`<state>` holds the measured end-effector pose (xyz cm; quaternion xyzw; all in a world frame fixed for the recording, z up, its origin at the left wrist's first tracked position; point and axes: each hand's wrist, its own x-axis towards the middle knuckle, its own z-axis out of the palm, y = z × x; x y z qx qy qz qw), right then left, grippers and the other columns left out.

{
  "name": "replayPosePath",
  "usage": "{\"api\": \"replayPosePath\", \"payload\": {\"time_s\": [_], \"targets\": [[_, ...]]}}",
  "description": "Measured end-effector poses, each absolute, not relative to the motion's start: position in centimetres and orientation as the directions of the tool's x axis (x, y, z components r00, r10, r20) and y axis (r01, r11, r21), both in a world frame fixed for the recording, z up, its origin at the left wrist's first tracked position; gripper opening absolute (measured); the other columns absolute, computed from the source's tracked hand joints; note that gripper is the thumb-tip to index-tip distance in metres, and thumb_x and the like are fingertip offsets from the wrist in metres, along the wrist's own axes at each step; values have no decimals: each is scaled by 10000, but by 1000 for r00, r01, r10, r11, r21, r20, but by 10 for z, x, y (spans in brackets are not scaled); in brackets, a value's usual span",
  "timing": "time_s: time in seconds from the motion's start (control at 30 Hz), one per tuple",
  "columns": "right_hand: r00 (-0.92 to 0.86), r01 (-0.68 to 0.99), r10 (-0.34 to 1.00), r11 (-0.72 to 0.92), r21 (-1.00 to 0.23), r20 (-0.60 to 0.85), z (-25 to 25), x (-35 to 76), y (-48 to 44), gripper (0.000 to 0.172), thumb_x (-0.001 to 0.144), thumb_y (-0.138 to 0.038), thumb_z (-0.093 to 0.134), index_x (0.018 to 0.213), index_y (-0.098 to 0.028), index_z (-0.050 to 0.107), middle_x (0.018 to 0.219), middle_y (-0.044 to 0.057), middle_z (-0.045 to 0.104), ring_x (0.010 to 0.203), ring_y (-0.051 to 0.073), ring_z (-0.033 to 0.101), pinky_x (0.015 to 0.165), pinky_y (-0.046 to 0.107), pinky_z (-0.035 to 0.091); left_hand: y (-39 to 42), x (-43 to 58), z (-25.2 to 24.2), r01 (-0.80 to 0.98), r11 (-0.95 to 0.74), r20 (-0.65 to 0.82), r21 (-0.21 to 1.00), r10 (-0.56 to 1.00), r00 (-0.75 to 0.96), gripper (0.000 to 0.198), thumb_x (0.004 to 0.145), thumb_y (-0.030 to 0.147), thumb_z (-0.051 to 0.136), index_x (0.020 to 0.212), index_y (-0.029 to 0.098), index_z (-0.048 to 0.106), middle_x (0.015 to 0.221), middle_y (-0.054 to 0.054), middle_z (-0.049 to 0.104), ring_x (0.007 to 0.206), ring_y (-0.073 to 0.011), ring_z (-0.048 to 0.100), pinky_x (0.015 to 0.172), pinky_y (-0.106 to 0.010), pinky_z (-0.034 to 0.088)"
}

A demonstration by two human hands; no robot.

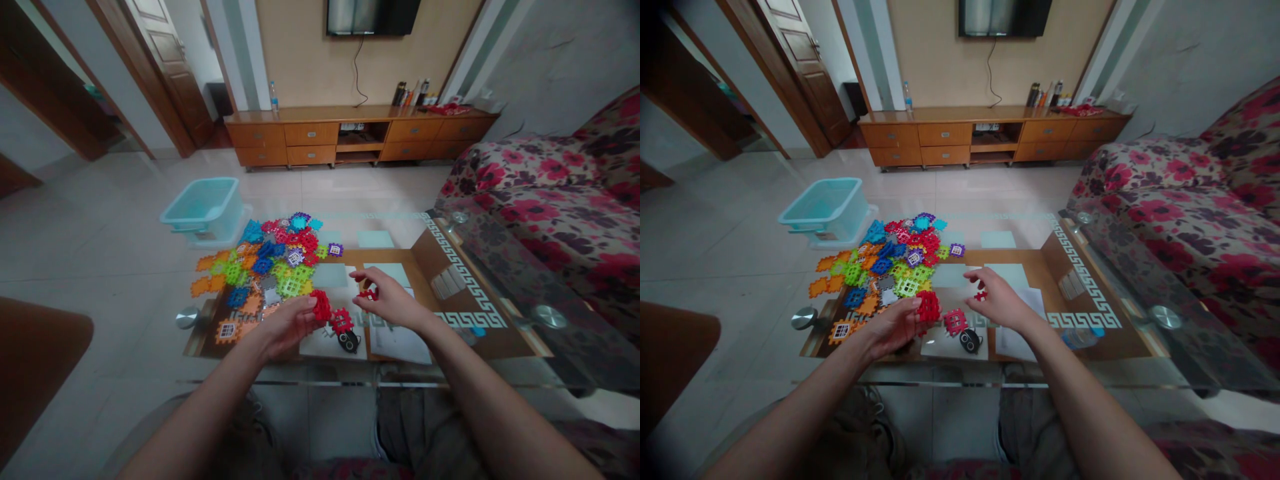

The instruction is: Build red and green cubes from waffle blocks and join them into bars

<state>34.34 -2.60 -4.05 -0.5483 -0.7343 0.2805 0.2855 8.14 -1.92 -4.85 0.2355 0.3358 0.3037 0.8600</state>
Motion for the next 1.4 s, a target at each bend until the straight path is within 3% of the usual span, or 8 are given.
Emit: {"api": "replayPosePath", "payload": {"time_s": [0.13,0.2,0.47,0.8,0.93,1.13,1.4], "targets": [[-202,831,979,165,-532,-12,-64,377,-18,422,748,-128,724,1165,-170,672,1075,112,614,1012,251,618,947,418,494,-17,83,-48,-373,691,-471,619,707,528,225,790,225,764,972,107,706,949,-108,751,879,-201,719,813,-291,559],[-215,864,973,151,-481,-81,-71,382,-18,425,701,-117,764,1117,-181,701,1046,101,603,999,257,621,944,409,493,-17,83,-48,-377,682,-481,626,719,502,189,800,212,756,951,115,699,925,-98,746,862,-194,719,802,-286,561],[-280,853,953,191,-486,-118,-73,374,-15,544,623,-156,844,1145,-161,694,1069,100,577,960,248,617,932,404,502,-17,84,-45,-366,692,-499,622,710,496,195,831,202,732,1008,135,687,983,-92,734,883,-181,712,811,-275,557],[-337,872,936,271,-407,-99,-65,368,-15,319,709,-249,777,1001,-145,702,991,101,601,891,249,616,818,377,518,-17,86,-48,-379,709,-500,595,696,516,166,792,195,775,925,146,689,919,-51,725,812,-165,700,829,-310,560],[-338,791,940,315,-524,55,-52,355,-17,320,715,-259,763,1000,-152,664,965,79,621,890,232,608,811,373,509,-17,85,-51,-376,706,-486,601,695,529,194,787,198,783,955,147,699,958,-61,736,855,-178,706,851,-317,552],[-313,455,934,309,-835,175,-23,317,-36,428,748,-198,733,1160,-227,621,1098,51,653,918,183,626,737,312,527,-18,85,-54,-330,685,-393,650,675,624,312,800,239,780,1079,120,707,1095,-146,742,978,-218,709,964,-336,492],[-362,347,896,387,-854,258,-14,298,-48,498,732,-121,729,1205,-257,653,1087,57,649,977,197,623,777,331,539,-21,85,-49,-278,672,-369,686,651,663,330,745,257,827,1032,125,732,1066,-134,744,924,-203,697,950,-349,480]]}}
